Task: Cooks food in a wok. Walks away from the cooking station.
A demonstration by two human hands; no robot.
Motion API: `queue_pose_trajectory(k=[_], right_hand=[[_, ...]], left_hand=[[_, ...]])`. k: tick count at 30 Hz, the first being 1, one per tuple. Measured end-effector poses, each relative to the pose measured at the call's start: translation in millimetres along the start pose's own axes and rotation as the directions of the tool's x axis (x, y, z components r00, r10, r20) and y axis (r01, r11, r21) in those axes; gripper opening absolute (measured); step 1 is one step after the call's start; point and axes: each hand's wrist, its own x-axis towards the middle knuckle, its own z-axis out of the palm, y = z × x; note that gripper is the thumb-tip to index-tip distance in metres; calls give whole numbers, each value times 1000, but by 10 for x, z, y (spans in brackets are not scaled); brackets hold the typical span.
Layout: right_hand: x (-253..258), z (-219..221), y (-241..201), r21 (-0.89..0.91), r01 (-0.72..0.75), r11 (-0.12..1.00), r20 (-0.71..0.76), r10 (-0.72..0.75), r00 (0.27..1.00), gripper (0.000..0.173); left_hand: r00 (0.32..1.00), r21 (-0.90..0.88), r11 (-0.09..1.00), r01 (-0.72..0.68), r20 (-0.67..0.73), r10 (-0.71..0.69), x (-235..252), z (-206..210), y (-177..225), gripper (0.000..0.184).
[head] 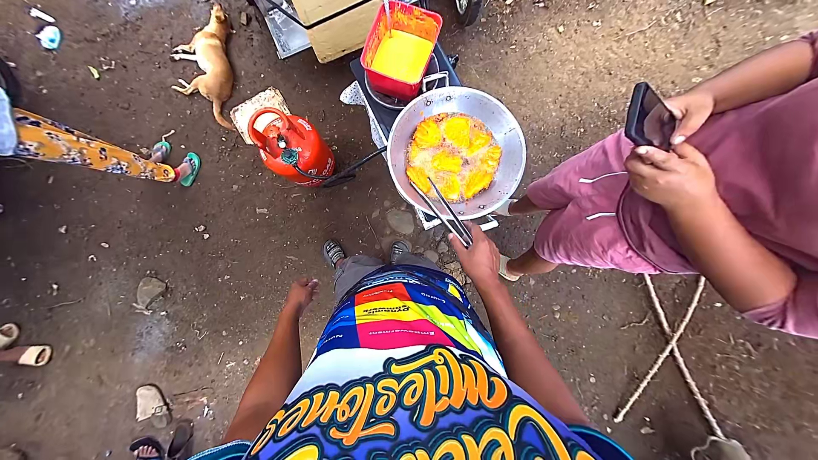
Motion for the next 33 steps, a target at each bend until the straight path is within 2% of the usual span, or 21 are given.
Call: queue_pose_trajectory(k=[5,11,18,22,26,29,33], right_hand=[[416,-239,-396,-136,154,979,-79,-166,983,50],[1033,-459,-817,-306,148,941,-32,-166,986,44],[1191,-382,-1124,-424,186,886,81,-167,983,39],[1251,-408,-1155,-377,157,913,69,-142,988,41],[1368,-563,-1117,-291,69,954,-19,-78,997,44],[1597,-688,-1096,-293,-1,956,-90,-27,996,48],[1873,-789,-1145,-311,-53,949,-88,27,996,45]], left_hand=[[1000,-26,1000,9,-3,-9,-26,-10,-121,37],[998,-69,997,46,-31,-48,-56,-11,-333,37],[996,-106,990,93,-8,-94,-108,89,-540,38],[994,-118,987,104,-8,-106,-148,103,-546,37],[994,-150,983,107,-17,-111,-210,85,-504,36],[994,-149,983,110,-11,-113,-198,43,-496,35],[995,-182,979,89,-30,-96,-200,-23,-531,34]])
